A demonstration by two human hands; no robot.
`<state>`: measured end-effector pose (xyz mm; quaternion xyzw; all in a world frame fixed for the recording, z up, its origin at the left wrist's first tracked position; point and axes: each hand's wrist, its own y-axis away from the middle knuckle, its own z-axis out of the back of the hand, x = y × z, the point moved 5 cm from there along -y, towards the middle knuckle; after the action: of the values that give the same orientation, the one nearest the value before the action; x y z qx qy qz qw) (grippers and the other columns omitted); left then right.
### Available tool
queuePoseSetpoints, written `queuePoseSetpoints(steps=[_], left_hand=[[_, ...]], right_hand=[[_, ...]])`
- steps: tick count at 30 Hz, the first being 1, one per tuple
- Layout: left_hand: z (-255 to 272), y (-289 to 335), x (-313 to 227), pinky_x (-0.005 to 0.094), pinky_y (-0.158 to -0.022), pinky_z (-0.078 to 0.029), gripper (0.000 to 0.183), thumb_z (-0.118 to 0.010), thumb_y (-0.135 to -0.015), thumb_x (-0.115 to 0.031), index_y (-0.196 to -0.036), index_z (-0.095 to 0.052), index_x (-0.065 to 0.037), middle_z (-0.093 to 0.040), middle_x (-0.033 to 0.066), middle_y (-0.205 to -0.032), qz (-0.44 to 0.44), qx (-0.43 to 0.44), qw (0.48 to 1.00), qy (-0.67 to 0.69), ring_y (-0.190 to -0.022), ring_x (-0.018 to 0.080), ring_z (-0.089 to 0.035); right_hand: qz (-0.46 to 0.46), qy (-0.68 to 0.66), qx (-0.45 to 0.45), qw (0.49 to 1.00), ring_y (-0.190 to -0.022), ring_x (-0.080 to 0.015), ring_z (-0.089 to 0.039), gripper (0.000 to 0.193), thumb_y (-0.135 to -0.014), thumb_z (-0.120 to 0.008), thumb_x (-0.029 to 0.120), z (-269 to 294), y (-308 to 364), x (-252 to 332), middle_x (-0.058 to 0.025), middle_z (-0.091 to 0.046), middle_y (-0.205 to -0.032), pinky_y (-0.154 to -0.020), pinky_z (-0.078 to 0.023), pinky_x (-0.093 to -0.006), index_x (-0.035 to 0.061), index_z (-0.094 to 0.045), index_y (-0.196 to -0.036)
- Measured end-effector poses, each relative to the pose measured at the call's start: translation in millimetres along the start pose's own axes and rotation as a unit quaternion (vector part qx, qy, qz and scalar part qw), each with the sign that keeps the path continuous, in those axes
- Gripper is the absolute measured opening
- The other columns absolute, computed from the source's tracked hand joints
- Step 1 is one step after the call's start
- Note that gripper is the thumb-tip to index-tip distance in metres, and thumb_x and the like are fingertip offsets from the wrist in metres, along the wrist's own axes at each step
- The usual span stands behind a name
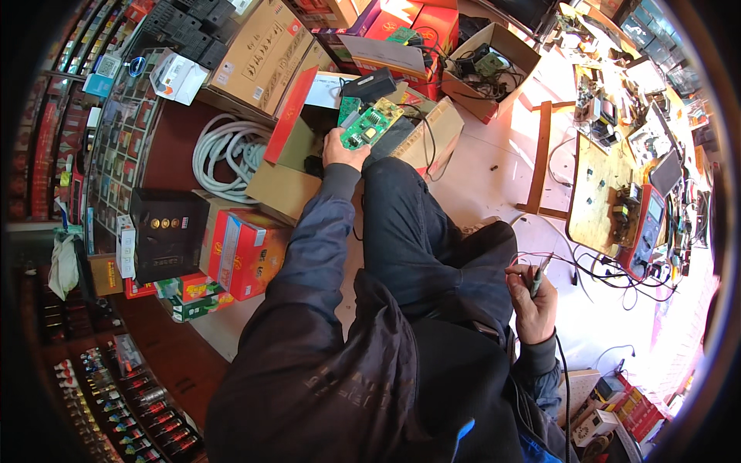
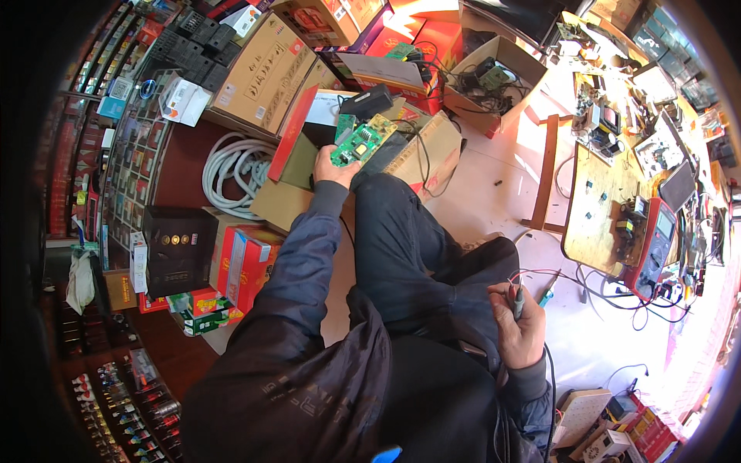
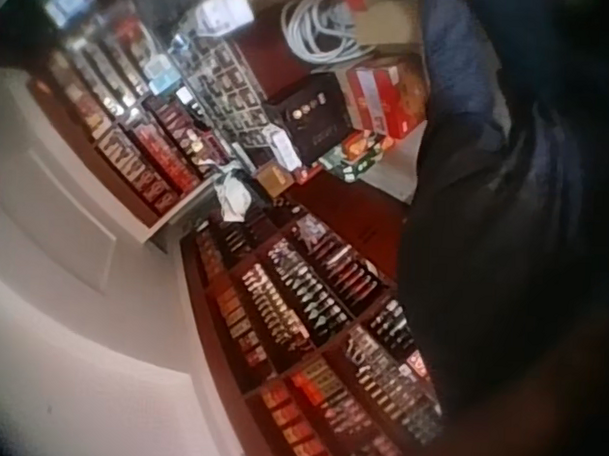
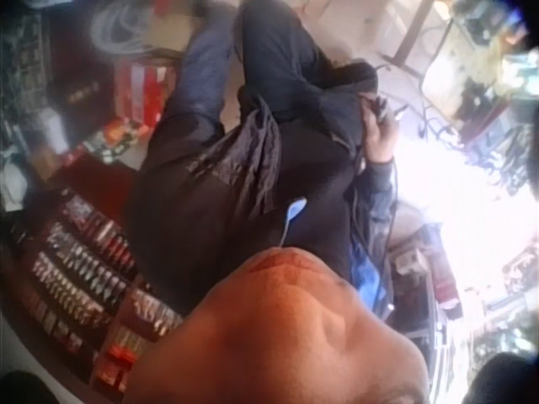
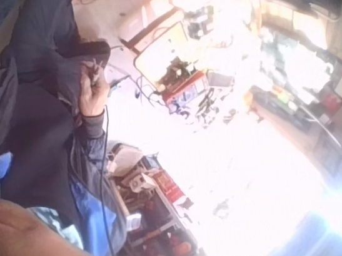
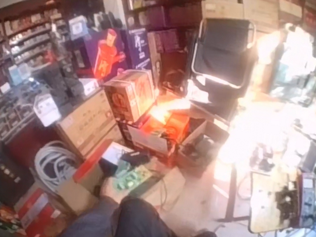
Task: The person sits on the floor and uses a multimeter to test several small electronic components and a circuit board. They place probes on component leads and board pads, then set the multimeter down and pick up a green circuit board to continue testing.
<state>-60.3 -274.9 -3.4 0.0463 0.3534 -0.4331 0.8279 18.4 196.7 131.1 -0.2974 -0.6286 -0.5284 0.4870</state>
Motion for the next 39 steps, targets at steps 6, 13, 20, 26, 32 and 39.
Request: queuePoseSetpoints(steps=[6,13,20,26,32,39], left_hand=[[51.2,45.1,-93.1,0.0379,-0.088,-0.057,0.062,-0.089,-0.073,-0.009,-0.126,-0.057,-0.001,-0.068,0.0132,-0.112,-0.022,0.078,0.947,0.31,-0.101,0.0237,-0.072],[44.0,147.3,-195.7,0.0352,-0.106,-0.05,0.068,-0.081,-0.077,0.004,-0.137,-0.05,0.002,-0.063,0.0095,-0.124,0.046,0.332,0.77,0.543,-0.116,0.0175,-0.064],[17.1,179.6,-207.7,0.0375,-0.109,-0.049,0.069,-0.08,-0.076,-0.002,-0.139,-0.052,-0.001,-0.061,0.0075,-0.129,0.085,0.53,0.662,0.524,-0.122,0.0186,-0.061],[13.6,175.1,-211.1,0.0365,-0.111,-0.048,0.072,-0.081,-0.076,-0.001,-0.141,-0.05,-0.001,-0.057,0.0072,-0.132,0.058,0.545,0.667,0.505,-0.126,0.019,-0.058],[19.4,166.7,-221.5,0.0347,-0.112,-0.046,0.076,-0.085,-0.077,-0.001,-0.143,-0.048,-0.002,-0.055,0.007,-0.134,0.009,0.551,0.69,0.469,-0.126,0.019,-0.057],[15.5,162.5,-236.7,0.0389,-0.115,-0.045,0.096,-0.081,-0.077,0.003,-0.16,-0.033,-0.003,-0.053,0.0134,-0.145,0.038,0.526,0.668,0.525,-0.134,0.0246,-0.055]], right_hand=[[-0.013,-0.017,-0.018,1.0,-0.07,-0.0033,-0.047,0.016,-0.101,-0.067,0.011,-7.1,-4.1,0.5,0.0042,-0.059,-0.083,-0.061,-0.036,-0.0214,-0.0004,-0.07,-0.112],[0.043,-0.127,-0.092,0.987,-0.058,-0.0035,-0.048,0.043,-0.101,-0.069,0.02,1.2,-16.5,4.4,0.0016,-0.061,-0.084,-0.051,-0.034,-0.0208,-0.0043,-0.06,-0.136],[0.037,-0.26,0.046,0.964,-0.07,-0.0078,-0.058,0.068,-0.093,-0.074,0.01,14.3,1.1,6.0,-0.003,-0.065,-0.106,-0.059,-0.044,-0.0223,-0.0018,-0.045,-0.153],[0.018,-0.252,0.058,0.966,-0.073,-0.0095,-0.057,0.076,-0.087,-0.074,0.0,20.1,2.5,7.3,-0.0039,-0.062,-0.104,-0.065,-0.049,-0.0242,0.0019,-0.041,-0.156],[0.021,-0.257,0.072,0.964,-0.073,-0.0102,-0.058,0.076,-0.086,-0.073,-0.004,23.9,-3.2,1.0,-0.0056,-0.062,-0.105,-0.065,-0.051,-0.0251,0.0019,-0.042,-0.155],[0.007,-0.333,0.034,0.942,-0.064,-0.0117,-0.059,0.08,-0.081,-0.069,-0.008,24.1,-9.8,-9.9,-0.0114,-0.068,-0.11,-0.057,-0.046,-0.0228,0.001,-0.038,-0.154]])
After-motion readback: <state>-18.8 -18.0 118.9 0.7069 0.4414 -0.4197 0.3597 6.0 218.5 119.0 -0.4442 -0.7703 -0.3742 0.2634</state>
